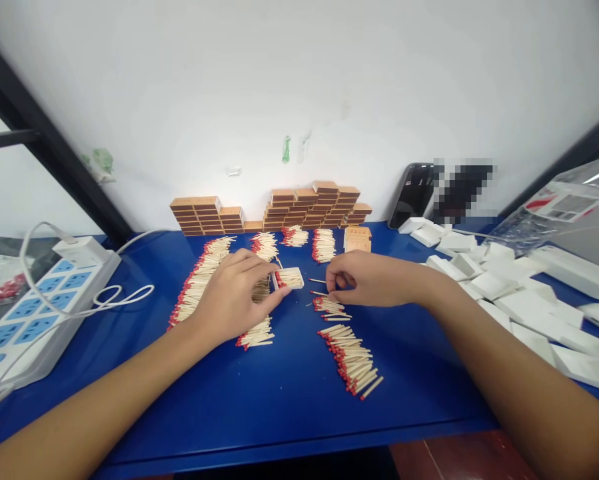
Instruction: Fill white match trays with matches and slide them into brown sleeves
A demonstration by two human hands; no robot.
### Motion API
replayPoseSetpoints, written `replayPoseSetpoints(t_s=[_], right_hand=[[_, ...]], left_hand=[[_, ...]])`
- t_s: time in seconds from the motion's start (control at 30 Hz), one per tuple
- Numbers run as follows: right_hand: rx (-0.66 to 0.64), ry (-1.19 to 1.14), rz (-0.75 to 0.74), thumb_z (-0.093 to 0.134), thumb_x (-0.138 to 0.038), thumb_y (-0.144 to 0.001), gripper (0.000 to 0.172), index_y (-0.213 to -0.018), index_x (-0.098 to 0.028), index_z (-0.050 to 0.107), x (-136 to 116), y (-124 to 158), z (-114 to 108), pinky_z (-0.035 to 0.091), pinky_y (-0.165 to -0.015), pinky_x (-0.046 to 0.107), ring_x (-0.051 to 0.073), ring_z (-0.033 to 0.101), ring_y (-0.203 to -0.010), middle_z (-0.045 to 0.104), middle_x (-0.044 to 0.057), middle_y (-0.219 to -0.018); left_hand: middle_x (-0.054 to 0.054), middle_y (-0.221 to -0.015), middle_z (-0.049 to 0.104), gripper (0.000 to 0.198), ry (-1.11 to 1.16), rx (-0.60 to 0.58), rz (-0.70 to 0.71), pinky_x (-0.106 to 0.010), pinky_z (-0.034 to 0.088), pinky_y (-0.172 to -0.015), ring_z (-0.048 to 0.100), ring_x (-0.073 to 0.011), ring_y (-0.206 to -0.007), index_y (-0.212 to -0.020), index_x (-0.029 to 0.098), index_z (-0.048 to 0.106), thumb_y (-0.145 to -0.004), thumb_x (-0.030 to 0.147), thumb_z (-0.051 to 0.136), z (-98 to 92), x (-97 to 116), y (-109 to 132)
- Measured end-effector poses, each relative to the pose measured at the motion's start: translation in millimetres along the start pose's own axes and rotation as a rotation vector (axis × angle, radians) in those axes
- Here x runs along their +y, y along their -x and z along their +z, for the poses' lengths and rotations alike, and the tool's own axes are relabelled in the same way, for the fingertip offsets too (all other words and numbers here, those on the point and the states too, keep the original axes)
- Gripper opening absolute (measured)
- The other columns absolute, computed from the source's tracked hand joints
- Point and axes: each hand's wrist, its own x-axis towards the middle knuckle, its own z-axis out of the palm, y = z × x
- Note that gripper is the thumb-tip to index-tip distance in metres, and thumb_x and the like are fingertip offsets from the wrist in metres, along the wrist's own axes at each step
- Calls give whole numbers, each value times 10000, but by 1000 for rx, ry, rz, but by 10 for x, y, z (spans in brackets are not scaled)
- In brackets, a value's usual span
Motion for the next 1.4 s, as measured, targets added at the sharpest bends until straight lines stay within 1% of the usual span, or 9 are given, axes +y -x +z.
replayPoseSetpoints(t_s=[0.27,0.47,0.63,0.73,0.83,0.97,1.17,1.3,1.4], right_hand=[[11,1,3,681,-371,-885,151,-878,-225,718,58,-28,21,415,-613,291,172,606,-733,719,37,-890],[-40,-19,50,638,-246,-917,86,-887,-207,708,31,-37,25,403,-606,277,162,598,-706,732,31,-847],[21,0,46,592,-220,-948,112,-935,-191,700,12,-75,57,422,-657,280,178,622,-776,750,63,-928],[57,15,30,609,-282,-951,119,-922,-197,688,38,-85,67,407,-631,290,185,611,-749,731,62,-875],[43,20,70,645,-341,-931,144,-908,-205,689,71,-69,50,399,-605,296,192,611,-723,720,57,-841],[0,-16,94,632,-246,-906,78,-910,-208,699,84,-42,17,430,-636,291,194,649,-765,751,56,-913],[-19,6,70,607,-210,-900,97,-906,-197,703,45,-29,4,444,-663,296,206,656,-801,762,74,-951],[-1,24,103,617,-265,-913,107,-897,-198,699,8,-30,-2,418,-619,290,191,627,-734,742,61,-871],[30,13,76,642,-314,-914,125,-895,-208,706,-3,-44,6,390,-596,288,183,600,-704,722,52,-830]], left_hand=[[-79,-986,782,267,24,-28,4,-463,530,-898,675,-267,-955,-1073,194,752,-962,434,712,2,36,1],[-76,-967,777,278,12,-27,3,-458,528,-888,672,-267,-944,-1069,188,751,-959,441,717,7,22,1],[-73,-977,776,280,10,-31,6,-454,530,-885,669,-267,-955,-1073,185,749,-959,439,717,2,19,1],[-76,-962,775,277,4,-27,11,-459,531,-879,669,-266,-937,-1056,185,747,-963,444,710,-2,17,-2],[-82,-959,777,280,5,-23,11,-461,536,-879,671,-270,-939,-1052,189,748,-961,451,710,-2,8,-5],[-83,-971,779,277,4,-28,10,-462,533,-894,672,-273,-956,-1059,190,750,-956,445,718,0,2,-4],[-84,-967,776,288,6,-39,4,-461,533,-884,668,-270,-946,-1056,182,751,-964,450,705,-4,10,-2],[-81,-973,774,287,0,-41,12,-459,534,-882,668,-272,-953,-1060,175,750,-960,441,711,0,5,-2],[-81,-972,775,284,-8,-38,12,-457,531,-883,669,-270,-948,-1061,179,749,-960,442,712,3,3,-2]])
